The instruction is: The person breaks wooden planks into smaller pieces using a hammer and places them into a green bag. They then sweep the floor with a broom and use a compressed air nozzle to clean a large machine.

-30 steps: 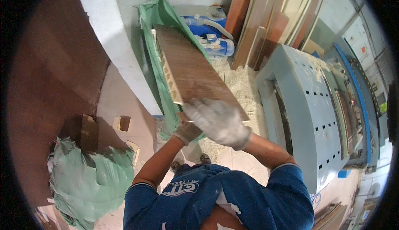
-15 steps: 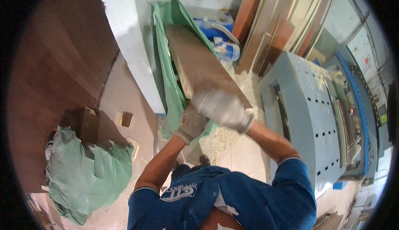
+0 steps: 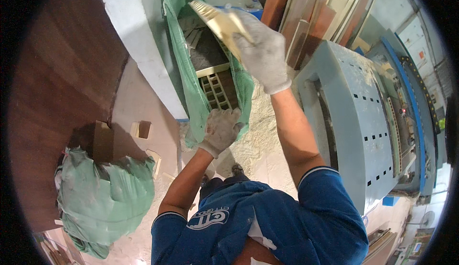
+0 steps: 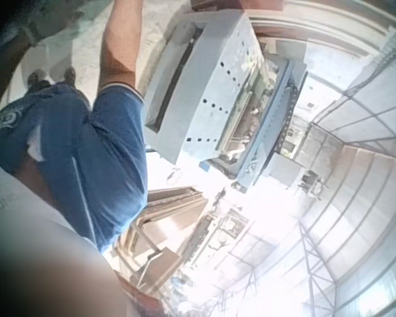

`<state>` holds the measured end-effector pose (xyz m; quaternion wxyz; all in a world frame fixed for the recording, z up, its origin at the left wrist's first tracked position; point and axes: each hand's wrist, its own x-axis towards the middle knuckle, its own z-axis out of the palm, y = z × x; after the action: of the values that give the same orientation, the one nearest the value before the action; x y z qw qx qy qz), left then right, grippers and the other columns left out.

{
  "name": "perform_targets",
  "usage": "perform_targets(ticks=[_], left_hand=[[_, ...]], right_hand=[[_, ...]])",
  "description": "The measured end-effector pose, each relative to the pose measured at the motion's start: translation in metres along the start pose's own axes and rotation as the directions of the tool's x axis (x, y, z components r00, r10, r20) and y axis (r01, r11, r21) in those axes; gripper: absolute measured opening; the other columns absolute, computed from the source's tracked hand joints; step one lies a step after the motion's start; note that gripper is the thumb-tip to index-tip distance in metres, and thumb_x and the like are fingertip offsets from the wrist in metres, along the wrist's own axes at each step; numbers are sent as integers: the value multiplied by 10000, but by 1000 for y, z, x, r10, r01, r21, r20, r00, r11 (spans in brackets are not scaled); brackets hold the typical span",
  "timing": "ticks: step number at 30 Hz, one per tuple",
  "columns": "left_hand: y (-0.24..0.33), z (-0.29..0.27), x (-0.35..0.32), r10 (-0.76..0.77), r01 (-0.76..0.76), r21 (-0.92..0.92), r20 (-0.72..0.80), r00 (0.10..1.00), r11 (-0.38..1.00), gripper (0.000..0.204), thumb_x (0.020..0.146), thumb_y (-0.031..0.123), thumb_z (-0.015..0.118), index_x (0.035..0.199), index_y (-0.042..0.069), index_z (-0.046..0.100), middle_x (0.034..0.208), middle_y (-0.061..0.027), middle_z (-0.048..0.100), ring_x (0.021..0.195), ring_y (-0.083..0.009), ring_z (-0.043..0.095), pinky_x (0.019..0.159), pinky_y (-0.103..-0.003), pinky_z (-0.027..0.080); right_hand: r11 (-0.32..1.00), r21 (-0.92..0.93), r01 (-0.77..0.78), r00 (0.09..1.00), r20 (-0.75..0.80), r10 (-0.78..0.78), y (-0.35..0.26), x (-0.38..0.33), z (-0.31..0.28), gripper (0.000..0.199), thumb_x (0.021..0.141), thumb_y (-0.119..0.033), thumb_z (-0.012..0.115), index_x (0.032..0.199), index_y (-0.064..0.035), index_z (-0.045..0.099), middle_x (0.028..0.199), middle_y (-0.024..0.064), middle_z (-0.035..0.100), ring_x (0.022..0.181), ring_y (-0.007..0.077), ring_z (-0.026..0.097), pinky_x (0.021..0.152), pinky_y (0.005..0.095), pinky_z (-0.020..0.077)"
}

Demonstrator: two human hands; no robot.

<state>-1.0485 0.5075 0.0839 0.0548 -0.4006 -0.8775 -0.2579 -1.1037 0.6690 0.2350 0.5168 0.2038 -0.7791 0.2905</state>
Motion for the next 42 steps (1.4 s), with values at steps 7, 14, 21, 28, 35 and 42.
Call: perform_targets(ticks=[7,14,21,28,35,42], left_hand=[[-4,2,-1,-73,73,-67,2,997,995,408,765,266,730,1107,78,612,963,-139,647,948,-335,605,872,-458,410],[-8,-2,-1,-7,8,34,-28,1000,999,300,811,274,667,1017,68,596,956,-118,645,941,-305,615,866,-433,424],[21,-7,17,-9,7,-24,-58,998,1000,394,798,322,709,1077,51,644,997,-174,676,964,-344,631,856,-446,449],[15,-10,12,-8,6,-82,-29,1000,997,454,787,359,733,1098,35,663,1011,-177,684,967,-346,640,881,-441,463],[18,-18,8,-51,47,-62,-65,997,997,450,746,318,760,1086,59,620,925,-168,676,921,-355,630,876,-433,447],[30,-31,21,-32,37,-75,77,997,997,448,734,247,768,1107,43,626,926,-159,671,929,-344,620,850,-440,450]], right_hand=[[985,120,120,986,99,-133,-6,-47,27,326,852,1,576,1160,-44,673,1108,147,697,977,262,689,848,350,559],[885,-34,465,662,677,-322,1,-53,57,391,818,-41,563,1206,-82,571,1136,117,650,1009,260,652,713,318,578],[929,17,369,695,658,-288,13,-81,68,355,873,-106,504,1222,-112,571,1167,160,603,1057,335,615,844,410,552],[979,144,142,634,746,-202,8,-104,103,464,808,-136,564,1267,-66,549,1329,185,496,1216,362,514,1047,461,418],[938,166,-303,317,946,-65,-3,-47,69,746,775,-297,680,1426,-47,417,1473,205,371,1363,354,376,1106,452,353],[810,125,-573,400,905,143,46,-66,-45,649,894,-625,541,1216,-71,646,1110,168,675,1067,308,637,930,429,504]])
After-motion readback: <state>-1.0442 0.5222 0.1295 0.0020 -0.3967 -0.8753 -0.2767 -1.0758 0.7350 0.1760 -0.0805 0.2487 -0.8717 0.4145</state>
